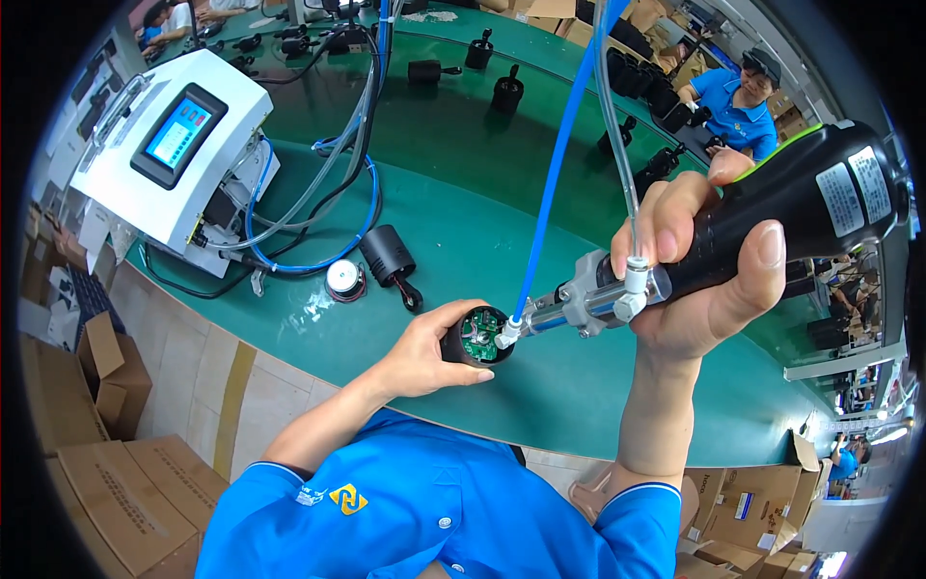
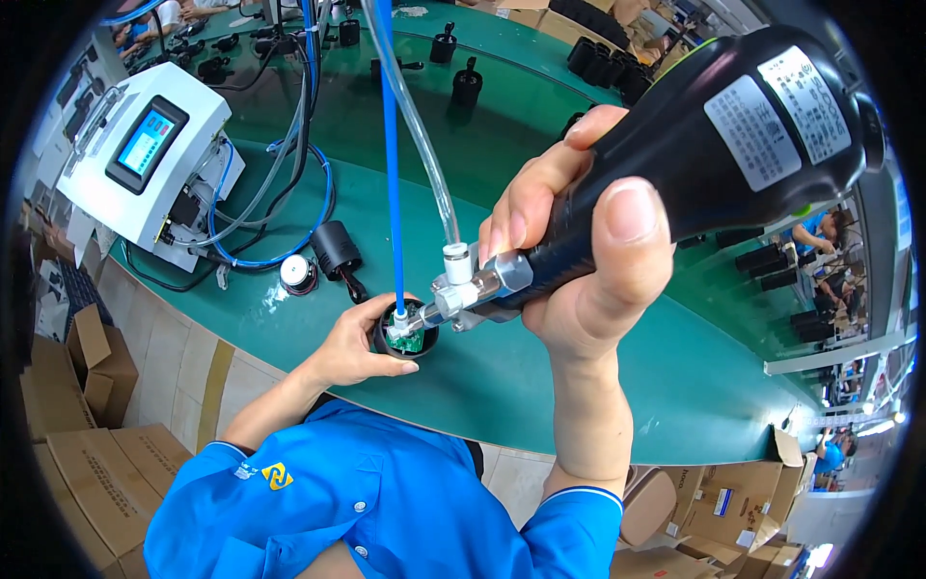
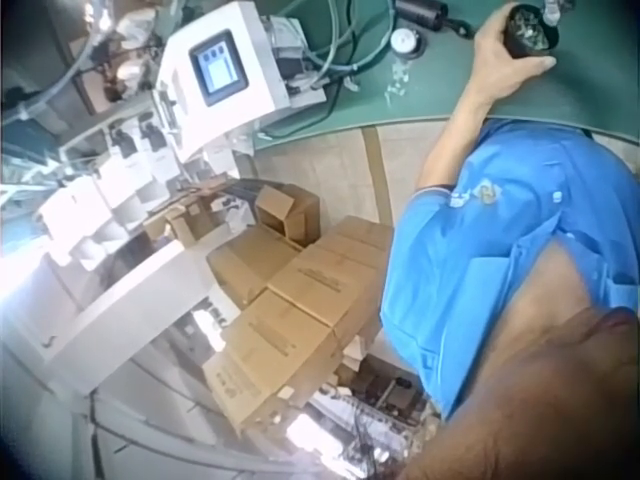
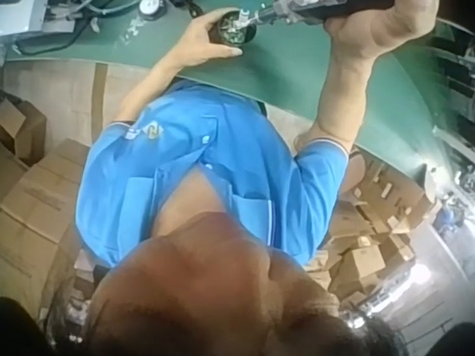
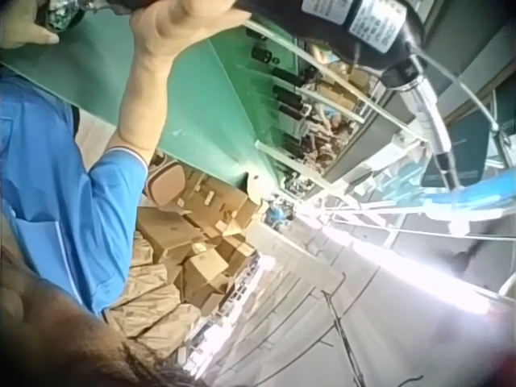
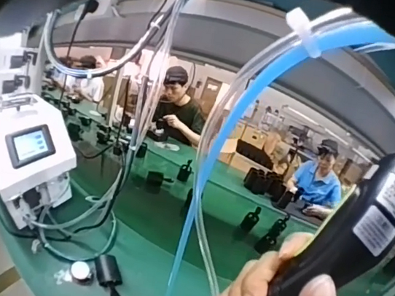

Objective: Assemble electronic circuit boards into plastic housings using a pneumatic screwdriver.

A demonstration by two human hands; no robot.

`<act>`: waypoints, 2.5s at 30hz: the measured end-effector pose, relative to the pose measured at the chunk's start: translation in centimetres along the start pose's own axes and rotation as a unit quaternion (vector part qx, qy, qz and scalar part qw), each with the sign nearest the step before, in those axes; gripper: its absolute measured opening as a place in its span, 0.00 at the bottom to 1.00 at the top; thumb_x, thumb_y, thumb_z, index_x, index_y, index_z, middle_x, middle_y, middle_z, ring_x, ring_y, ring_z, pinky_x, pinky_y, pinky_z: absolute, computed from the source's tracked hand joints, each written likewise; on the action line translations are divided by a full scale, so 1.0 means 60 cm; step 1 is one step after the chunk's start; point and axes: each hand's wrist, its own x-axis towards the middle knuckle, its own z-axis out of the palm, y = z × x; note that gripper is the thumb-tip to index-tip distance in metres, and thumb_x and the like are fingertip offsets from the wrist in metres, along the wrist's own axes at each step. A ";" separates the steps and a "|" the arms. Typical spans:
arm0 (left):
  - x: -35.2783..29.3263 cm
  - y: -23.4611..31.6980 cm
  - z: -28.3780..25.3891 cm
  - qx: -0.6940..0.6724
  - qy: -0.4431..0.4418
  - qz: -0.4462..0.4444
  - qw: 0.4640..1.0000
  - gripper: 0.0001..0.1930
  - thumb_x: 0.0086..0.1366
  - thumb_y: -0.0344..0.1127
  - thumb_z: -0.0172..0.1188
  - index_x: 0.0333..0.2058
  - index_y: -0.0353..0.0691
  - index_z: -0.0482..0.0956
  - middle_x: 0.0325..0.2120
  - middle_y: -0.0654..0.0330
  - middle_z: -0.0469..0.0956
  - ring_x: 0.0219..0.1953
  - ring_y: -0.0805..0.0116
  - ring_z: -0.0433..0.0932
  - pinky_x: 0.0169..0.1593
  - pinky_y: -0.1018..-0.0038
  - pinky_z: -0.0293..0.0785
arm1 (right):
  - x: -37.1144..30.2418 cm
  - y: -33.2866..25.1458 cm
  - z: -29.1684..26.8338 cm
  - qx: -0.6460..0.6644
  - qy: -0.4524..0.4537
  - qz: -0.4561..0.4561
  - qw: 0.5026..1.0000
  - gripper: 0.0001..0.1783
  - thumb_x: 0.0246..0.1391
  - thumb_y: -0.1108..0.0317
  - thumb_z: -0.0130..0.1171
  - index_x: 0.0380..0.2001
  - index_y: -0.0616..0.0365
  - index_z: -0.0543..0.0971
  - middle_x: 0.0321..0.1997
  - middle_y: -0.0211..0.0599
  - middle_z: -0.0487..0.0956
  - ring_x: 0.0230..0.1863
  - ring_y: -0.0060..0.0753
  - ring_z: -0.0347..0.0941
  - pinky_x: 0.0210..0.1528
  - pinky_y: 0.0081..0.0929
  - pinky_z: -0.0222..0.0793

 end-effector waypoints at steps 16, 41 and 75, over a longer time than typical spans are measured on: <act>0.019 -0.011 -0.008 0.049 0.010 0.007 0.999 0.32 0.40 0.26 0.67 0.48 0.32 0.67 0.40 0.55 0.73 0.41 0.67 0.72 0.49 0.75 0.66 | 0.031 -0.054 0.008 0.041 -0.073 0.014 0.996 0.25 0.54 0.51 0.43 0.46 0.60 0.61 0.18 0.32 0.65 0.17 0.26 0.63 0.16 0.22 0.64; 0.019 0.011 0.003 0.014 -0.025 0.010 1.000 0.32 0.39 0.25 0.65 0.48 0.32 0.67 0.40 0.56 0.72 0.40 0.68 0.71 0.48 0.76 0.66 | 0.007 -0.024 0.017 0.021 -0.051 0.011 0.998 0.28 0.54 0.48 0.42 0.47 0.62 0.61 0.16 0.33 0.67 0.15 0.22 0.62 0.13 0.20 0.65; 0.562 -0.142 -0.013 0.790 -0.046 0.298 0.533 0.10 0.51 0.31 0.53 0.34 0.39 0.73 0.33 0.52 0.72 0.35 0.56 0.68 0.41 0.64 0.65 | -0.011 -0.146 -0.158 -0.166 0.083 0.102 0.977 0.27 0.49 0.51 0.51 0.44 0.61 0.62 0.12 0.31 0.65 0.11 0.23 0.62 0.11 0.15 0.58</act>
